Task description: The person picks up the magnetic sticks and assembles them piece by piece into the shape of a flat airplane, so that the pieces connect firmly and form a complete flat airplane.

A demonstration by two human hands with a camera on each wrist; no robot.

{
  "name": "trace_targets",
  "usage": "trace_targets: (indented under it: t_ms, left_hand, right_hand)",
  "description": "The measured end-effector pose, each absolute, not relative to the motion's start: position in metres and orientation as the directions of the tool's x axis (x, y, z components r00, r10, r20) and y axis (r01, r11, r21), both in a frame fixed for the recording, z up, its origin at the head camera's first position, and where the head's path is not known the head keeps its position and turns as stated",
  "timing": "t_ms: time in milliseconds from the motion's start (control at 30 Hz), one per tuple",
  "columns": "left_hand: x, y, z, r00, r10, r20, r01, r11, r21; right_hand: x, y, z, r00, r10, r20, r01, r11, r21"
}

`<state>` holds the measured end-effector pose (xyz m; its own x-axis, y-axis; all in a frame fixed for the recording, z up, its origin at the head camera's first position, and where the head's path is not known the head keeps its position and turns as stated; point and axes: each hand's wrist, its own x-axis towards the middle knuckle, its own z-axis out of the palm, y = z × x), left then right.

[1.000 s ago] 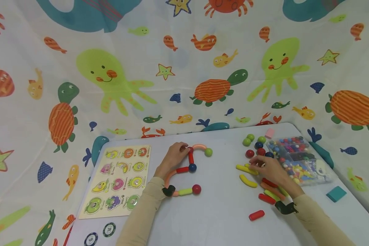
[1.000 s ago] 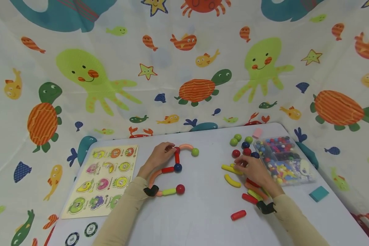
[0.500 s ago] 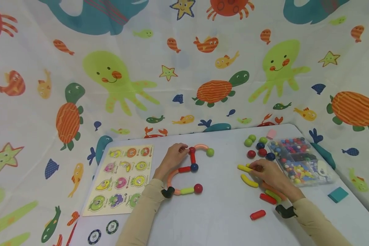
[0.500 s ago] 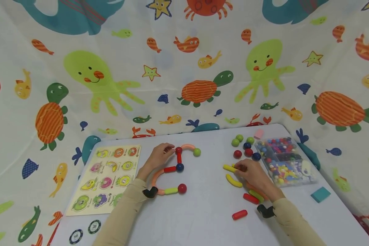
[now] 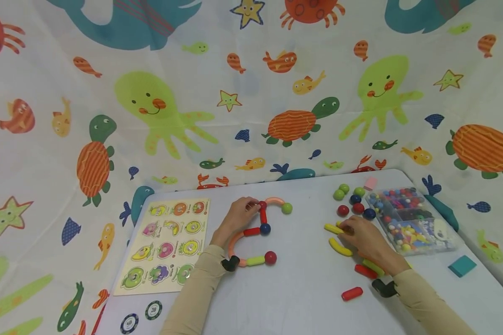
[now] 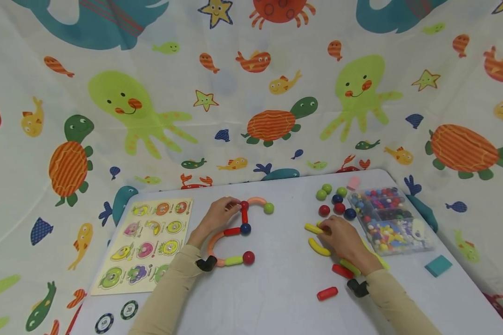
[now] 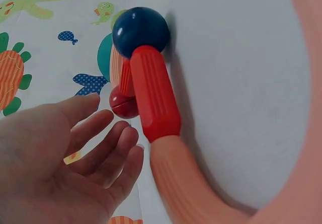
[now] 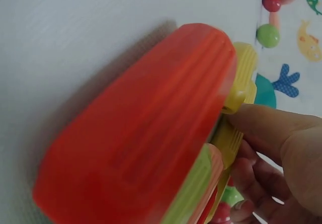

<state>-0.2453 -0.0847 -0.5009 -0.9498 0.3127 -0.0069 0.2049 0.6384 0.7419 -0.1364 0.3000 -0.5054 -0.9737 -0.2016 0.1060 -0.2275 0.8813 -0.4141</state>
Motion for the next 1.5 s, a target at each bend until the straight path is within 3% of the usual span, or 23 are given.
trace_targets:
  t_ms: [300,1000,1500]
  left_hand:
    - [-0.242,-0.084,-0.5,-0.948,0.318,0.001,0.209,0.619,0.757]
    - [-0.245,-0.084,-0.502,-0.936,0.352,0.003,0.235,0.619,0.75]
    - [-0.245,-0.084,-0.5,-0.933,0.36,-0.018,0.223,0.616,0.755]
  right_hand:
    - [-0.142,0.293,-0.504,-0.983,-0.154,0.099,-0.183,0.864,-0.469]
    - [-0.175,0.211,-0.496,-0.98,-0.154,-0.123,-0.03,0.731,-0.682]
    - [-0.185,0.189,-0.505,-0.983,-0.113,-0.142,0.017,0.719,-0.694]
